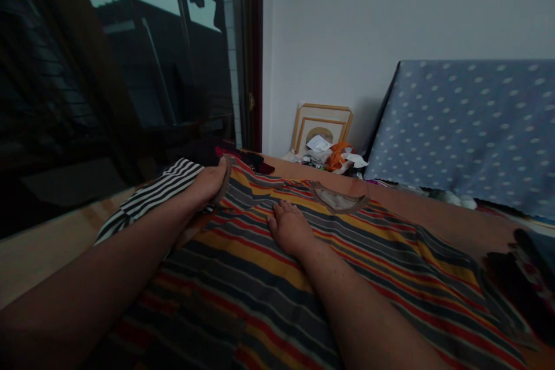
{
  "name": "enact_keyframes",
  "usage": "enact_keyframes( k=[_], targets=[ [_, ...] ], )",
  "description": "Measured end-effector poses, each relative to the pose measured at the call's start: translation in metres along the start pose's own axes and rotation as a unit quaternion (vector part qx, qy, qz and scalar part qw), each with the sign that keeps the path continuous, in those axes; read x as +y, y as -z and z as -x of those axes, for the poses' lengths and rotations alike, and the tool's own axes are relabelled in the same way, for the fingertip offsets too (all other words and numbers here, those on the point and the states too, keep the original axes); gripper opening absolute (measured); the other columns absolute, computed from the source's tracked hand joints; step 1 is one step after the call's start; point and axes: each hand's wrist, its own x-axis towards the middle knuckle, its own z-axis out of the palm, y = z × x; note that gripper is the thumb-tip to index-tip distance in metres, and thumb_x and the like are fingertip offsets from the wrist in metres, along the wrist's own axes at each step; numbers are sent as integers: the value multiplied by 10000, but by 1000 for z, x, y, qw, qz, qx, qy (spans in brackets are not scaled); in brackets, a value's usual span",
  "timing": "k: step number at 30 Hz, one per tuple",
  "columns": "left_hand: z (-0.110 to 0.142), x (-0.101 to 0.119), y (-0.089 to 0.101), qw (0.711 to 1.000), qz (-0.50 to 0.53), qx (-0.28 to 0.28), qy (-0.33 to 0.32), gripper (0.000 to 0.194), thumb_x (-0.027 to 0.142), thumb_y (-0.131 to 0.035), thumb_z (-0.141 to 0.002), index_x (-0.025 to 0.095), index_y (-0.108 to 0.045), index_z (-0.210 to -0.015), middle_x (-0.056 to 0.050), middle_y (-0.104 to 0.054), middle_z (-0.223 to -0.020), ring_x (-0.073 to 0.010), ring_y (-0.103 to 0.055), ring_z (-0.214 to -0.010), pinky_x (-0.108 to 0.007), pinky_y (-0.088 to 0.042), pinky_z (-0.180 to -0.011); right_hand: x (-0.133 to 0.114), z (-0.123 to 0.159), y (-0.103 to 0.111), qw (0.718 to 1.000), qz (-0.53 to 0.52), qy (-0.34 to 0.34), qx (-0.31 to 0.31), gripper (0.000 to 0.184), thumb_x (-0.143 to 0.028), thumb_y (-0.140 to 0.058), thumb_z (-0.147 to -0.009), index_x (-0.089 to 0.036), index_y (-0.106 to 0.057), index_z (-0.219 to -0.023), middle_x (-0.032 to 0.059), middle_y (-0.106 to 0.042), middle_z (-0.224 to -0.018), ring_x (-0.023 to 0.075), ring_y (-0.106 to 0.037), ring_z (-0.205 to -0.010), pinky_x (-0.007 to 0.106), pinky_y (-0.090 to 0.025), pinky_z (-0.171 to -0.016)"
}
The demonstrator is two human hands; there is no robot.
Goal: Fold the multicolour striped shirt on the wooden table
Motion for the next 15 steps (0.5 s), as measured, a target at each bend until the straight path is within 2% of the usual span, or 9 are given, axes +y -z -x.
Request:
enact_keyframes(
  k=[3, 5, 7, 9, 11, 15],
  targets=[
    [9, 13, 3, 997, 2, -73, -39, 523, 630, -560, -880, 183, -729, -669, -105, -728, -686, -265, -704, -690, -301, -475, -572, 0, 0, 1, 1000, -1, 2, -2, 593, -456, -368, -1022, -115, -464, -1498, 169, -405, -1577, 263, -328, -1483, 414, -240, -1211],
    [18, 26, 7, 982, -11, -184, -36, 456, 602, -640, -833, 170, -741, -729, -79, -722, -672, -225, -670, -595, -279, -441, -512, -1, 1, 2, 1000, -2, 7, 2, 572, -436, -379, -1021, -115, -480, -1484, 167, -423, -1565, 265, -342, -1473, 407, -244, -1208],
    [26, 38, 11, 951, -23, -308, -11, 405, 561, -698, -789, 161, -748, -830, -66, -730, -699, -187, -639, -530, -259, -418, -477, -2, 1, 3, 1000, -7, 11, 9, 534, -415, -389, -1019, -131, -517, -1454, 156, -455, -1544, 264, -377, -1450, 396, -252, -1202],
    [31, 43, 13, 924, -9, -382, 4, 381, 512, -699, -787, 159, -733, -925, -73, -744, -753, -164, -633, -520, -250, -432, -488, -3, 2, 4, 1000, -16, 15, 12, 491, -387, -404, -1014, -159, -548, -1425, 136, -493, -1517, 262, -412, -1420, 387, -261, -1195],
    [32, 41, 10, 924, 5, -382, -13, 328, 459, -666, -809, 159, -711, -933, -72, -737, -759, -148, -627, -531, -246, -448, -513, -4, 2, 5, 999, -24, 18, 12, 460, -354, -426, -1005, -186, -562, -1411, 119, -525, -1490, 261, -439, -1394, 388, -266, -1190],
    [30, 20, -9, 953, -31, -293, -73, 161, 320, -610, -811, 172, -668, -835, -16, -658, -664, -122, -566, -529, -215, -391, -488, -4, 2, 6, 999, -44, 19, 17, 435, -300, -458, -983, -187, -586, -1384, 114, -571, -1443, 257, -483, -1345, 378, -291, -1171]
  ],
)
